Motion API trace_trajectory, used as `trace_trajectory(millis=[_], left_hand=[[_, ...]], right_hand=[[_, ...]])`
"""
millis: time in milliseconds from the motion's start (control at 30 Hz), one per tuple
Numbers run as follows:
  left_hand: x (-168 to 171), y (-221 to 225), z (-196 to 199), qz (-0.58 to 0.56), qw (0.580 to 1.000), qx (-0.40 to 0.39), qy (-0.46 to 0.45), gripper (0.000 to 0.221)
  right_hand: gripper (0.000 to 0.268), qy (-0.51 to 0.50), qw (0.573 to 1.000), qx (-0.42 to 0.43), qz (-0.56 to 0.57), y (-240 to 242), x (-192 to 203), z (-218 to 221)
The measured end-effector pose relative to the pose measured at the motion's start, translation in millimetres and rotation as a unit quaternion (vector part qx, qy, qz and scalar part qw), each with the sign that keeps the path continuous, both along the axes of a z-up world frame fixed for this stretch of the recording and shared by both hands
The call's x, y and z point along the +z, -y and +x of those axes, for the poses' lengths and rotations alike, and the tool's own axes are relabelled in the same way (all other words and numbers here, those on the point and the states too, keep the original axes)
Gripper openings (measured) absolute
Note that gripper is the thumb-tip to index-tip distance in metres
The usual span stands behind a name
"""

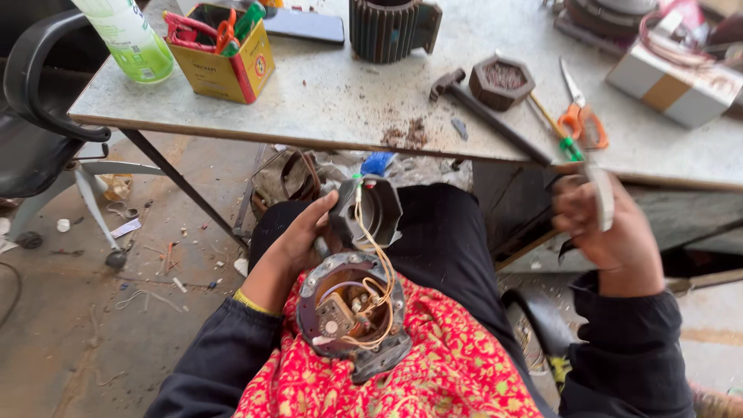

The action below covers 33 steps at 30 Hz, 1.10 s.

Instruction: The person disassembles a small electric motor, removes the end cap, and manipulates internal wiring and components using pliers and screwdrivers. They adjust wires and parts within the motor housing while seated, then reposition the assembly on their lap to continue working.

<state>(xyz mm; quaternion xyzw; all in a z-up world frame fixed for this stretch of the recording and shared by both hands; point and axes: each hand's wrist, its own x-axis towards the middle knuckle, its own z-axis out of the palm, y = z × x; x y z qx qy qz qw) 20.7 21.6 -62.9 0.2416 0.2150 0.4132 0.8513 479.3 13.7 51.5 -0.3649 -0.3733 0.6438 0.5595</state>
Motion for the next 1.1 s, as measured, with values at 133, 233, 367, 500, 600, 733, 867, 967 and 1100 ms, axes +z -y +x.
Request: trace_trajectory(millis=[133,233,367,500,600,733,867,967,1100], left_hand=[[7.8,5.6,3.7,-0.022,0.999,-0.010,-0.045,0.054],[21.1,10.7,5.5,-0.033,0.992,-0.002,-0.118,0.057],[45.4,18.6,8.1,-0.026,0.981,-0.007,-0.193,0.063],[61.4,23.6,13.8,-0.004,0.977,-0.005,-0.212,0.059],[66.6,23.9,16.9,0.078,0.957,-0.057,-0.274,0.066],[65.7,22.4,21.7,0.096,0.954,-0.061,-0.277,0.067],[61.0,20.3,22.5,0.088,0.950,-0.076,-0.290,0.070],[57.0,20.4,23.8,0.058,0.964,-0.070,-0.249,0.069],[57.1,21.8,23.4,0.051,0.969,-0.065,-0.233,0.076]], right_hand=[[0.066,0.048,0.967,0.251,0.009,44.6,9.1,-67.4],[0.069,0.044,0.923,0.382,0.002,64.7,10.0,-104.0],[0.063,0.128,0.908,0.398,-0.009,67.4,7.0,-130.2],[0.056,0.200,0.909,0.366,-0.008,63.8,-1.6,-135.1],[0.051,0.181,0.912,0.368,-0.022,60.6,-8.6,-134.4],[0.051,0.068,0.918,0.368,-0.131,49.1,-17.4,-135.2],[0.061,-0.090,0.894,0.390,-0.202,40.8,-24.4,-134.7],[0.082,-0.156,0.876,0.428,-0.156,40.5,-26.3,-132.6],[0.063,-0.029,0.892,0.433,-0.127,39.7,-27.1,-135.9]])
